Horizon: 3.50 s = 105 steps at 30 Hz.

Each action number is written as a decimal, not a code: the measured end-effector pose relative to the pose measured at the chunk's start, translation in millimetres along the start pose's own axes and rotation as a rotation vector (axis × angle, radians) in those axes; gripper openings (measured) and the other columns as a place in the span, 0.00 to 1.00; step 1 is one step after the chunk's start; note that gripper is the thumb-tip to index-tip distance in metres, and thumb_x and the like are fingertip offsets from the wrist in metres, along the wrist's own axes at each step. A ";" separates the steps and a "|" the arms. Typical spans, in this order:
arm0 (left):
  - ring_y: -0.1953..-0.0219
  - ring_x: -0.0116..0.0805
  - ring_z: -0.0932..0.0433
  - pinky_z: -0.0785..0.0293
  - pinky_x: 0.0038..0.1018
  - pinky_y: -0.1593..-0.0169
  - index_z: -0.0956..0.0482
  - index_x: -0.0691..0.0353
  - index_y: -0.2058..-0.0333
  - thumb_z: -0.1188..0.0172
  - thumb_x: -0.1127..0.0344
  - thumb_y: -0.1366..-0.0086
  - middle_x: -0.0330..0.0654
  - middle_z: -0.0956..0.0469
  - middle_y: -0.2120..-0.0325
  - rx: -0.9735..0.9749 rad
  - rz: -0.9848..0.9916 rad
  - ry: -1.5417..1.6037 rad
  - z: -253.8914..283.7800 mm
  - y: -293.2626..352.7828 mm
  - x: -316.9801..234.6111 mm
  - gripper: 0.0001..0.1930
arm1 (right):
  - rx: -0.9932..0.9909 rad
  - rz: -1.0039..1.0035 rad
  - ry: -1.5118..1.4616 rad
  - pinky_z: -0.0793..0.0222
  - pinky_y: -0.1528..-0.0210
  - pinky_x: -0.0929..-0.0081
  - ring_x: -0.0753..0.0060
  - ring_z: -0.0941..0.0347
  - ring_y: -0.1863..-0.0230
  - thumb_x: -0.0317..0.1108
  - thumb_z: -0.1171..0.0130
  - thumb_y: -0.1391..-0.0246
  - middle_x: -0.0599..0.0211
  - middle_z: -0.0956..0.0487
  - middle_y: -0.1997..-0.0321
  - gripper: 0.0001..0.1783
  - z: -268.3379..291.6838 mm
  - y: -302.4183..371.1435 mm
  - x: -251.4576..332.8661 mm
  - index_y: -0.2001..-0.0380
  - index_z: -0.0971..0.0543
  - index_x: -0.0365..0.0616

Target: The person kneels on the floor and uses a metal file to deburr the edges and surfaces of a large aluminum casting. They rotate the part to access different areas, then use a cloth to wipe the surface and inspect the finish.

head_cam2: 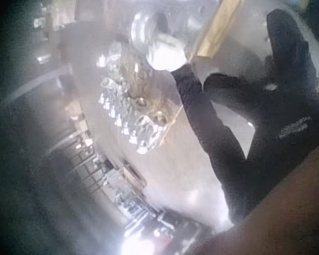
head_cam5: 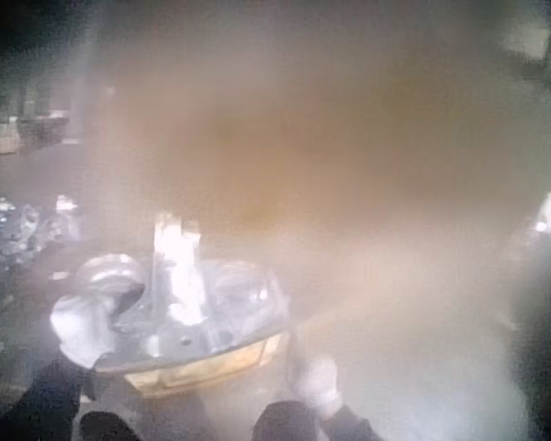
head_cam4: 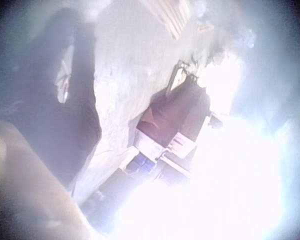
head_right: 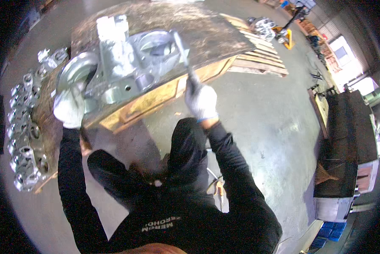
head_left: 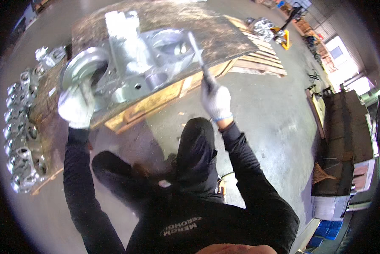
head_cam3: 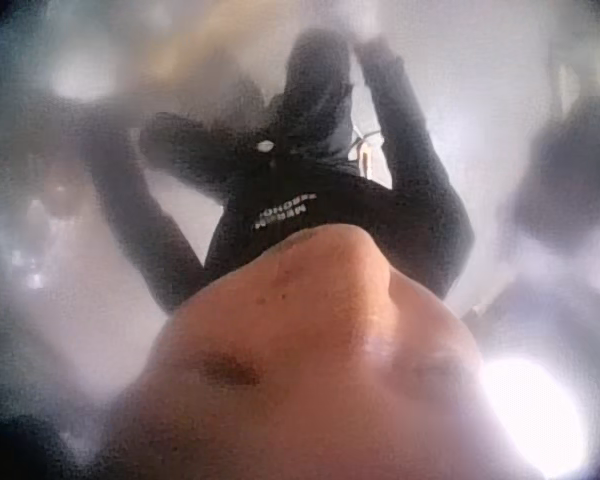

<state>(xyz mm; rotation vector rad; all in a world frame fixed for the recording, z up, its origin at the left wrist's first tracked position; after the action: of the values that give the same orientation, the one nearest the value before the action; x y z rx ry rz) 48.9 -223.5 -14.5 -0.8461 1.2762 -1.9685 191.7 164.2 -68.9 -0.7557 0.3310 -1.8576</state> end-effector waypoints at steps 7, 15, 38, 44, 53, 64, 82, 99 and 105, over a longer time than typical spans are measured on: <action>0.80 0.45 0.21 0.25 0.39 0.72 0.12 0.55 0.74 0.40 0.63 0.29 0.44 0.19 0.81 0.102 0.025 0.052 -2.7 5.2 -0.1 0.14 | -0.117 0.168 -0.308 0.20 0.65 0.58 0.44 0.15 0.63 0.33 0.44 0.32 0.39 0.17 0.64 0.25 0.0 -5.2 14.5 0.33 0.24 0.50; 0.82 0.40 0.21 0.25 0.33 0.74 0.11 0.51 0.74 0.40 0.63 0.28 0.41 0.21 0.83 0.207 0.119 0.016 -14.2 8.9 8.5 0.14 | -0.014 0.170 -0.360 0.19 0.57 0.67 0.48 0.16 0.51 0.30 0.44 0.31 0.40 0.17 0.51 0.26 -8.5 3.0 32.4 0.31 0.26 0.48; 0.83 0.48 0.25 0.28 0.39 0.74 0.27 0.56 0.84 0.36 0.57 0.33 0.45 0.27 0.87 0.031 0.097 0.017 2.7 5.0 1.5 0.21 | 0.161 0.041 -0.032 0.28 0.79 0.58 0.49 0.20 0.81 0.34 0.44 0.32 0.45 0.18 0.74 0.31 -15.3 37.1 95.8 0.27 0.31 0.56; 0.85 0.46 0.22 0.25 0.38 0.75 0.19 0.59 0.87 0.44 0.49 0.31 0.44 0.23 0.89 0.099 0.122 -0.041 -4.4 3.8 2.4 0.27 | 0.093 0.126 -0.131 0.24 0.71 0.55 0.43 0.17 0.72 0.33 0.43 0.33 0.40 0.16 0.64 0.30 -30.1 47.3 110.5 0.28 0.30 0.52; 0.83 0.50 0.23 0.26 0.42 0.72 0.20 0.59 0.87 0.50 0.50 0.28 0.47 0.24 0.88 0.239 0.167 -0.083 -6.1 -3.4 1.7 0.30 | 0.368 -0.331 -1.408 0.48 0.81 0.85 0.90 0.45 0.83 0.36 0.51 0.24 0.82 0.38 0.79 0.29 -55.2 67.6 116.8 0.24 0.36 0.48; 0.85 0.49 0.24 0.27 0.42 0.76 0.23 0.57 0.87 0.40 0.54 0.33 0.48 0.27 0.89 0.247 0.174 -0.072 -20.8 -9.8 11.5 0.23 | -0.023 0.314 -0.196 0.24 0.75 0.55 0.47 0.20 0.78 0.38 0.41 0.34 0.52 0.18 0.77 0.26 -12.3 33.2 129.9 0.33 0.24 0.56; 0.50 0.57 0.17 0.22 0.45 0.46 0.21 0.53 0.40 0.56 0.37 0.24 0.55 0.15 0.54 0.937 0.190 0.229 -51.9 -26.2 32.4 0.31 | 0.284 0.215 -0.735 0.25 0.40 0.67 0.58 0.17 0.43 0.30 0.45 0.30 0.44 0.18 0.40 0.24 -39.9 58.8 151.9 0.33 0.26 0.40; 0.52 0.51 0.15 0.21 0.42 0.47 0.16 0.53 0.46 0.46 0.46 0.32 0.51 0.14 0.56 0.980 0.114 0.152 -55.5 -18.5 10.6 0.24 | 1.394 -1.038 -2.049 0.32 0.80 0.84 0.78 0.24 0.73 0.45 0.45 0.28 0.68 0.21 0.66 0.17 -139.8 219.9 253.9 0.49 0.23 0.42; 0.53 0.51 0.15 0.20 0.43 0.48 0.16 0.50 0.45 0.49 0.42 0.29 0.50 0.14 0.56 0.917 0.133 0.261 -45.8 -24.8 3.6 0.25 | 1.327 -1.472 -2.691 0.40 0.83 0.90 0.84 0.34 0.76 0.37 0.47 0.28 0.75 0.28 0.69 0.09 -109.2 142.9 349.5 0.56 0.25 0.42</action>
<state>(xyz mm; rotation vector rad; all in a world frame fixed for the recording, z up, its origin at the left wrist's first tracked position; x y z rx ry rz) 6.5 -194.4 -5.5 -0.0491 0.4038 -2.2581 140.7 -223.4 -109.7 1.2690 2.5212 -0.1305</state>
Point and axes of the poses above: each hand's wrist, its own y-axis away from the middle knuckle, its own z-axis out of the back of the hand, x = y × z, the point moved 9 cm from there along -y, towards the middle knuckle
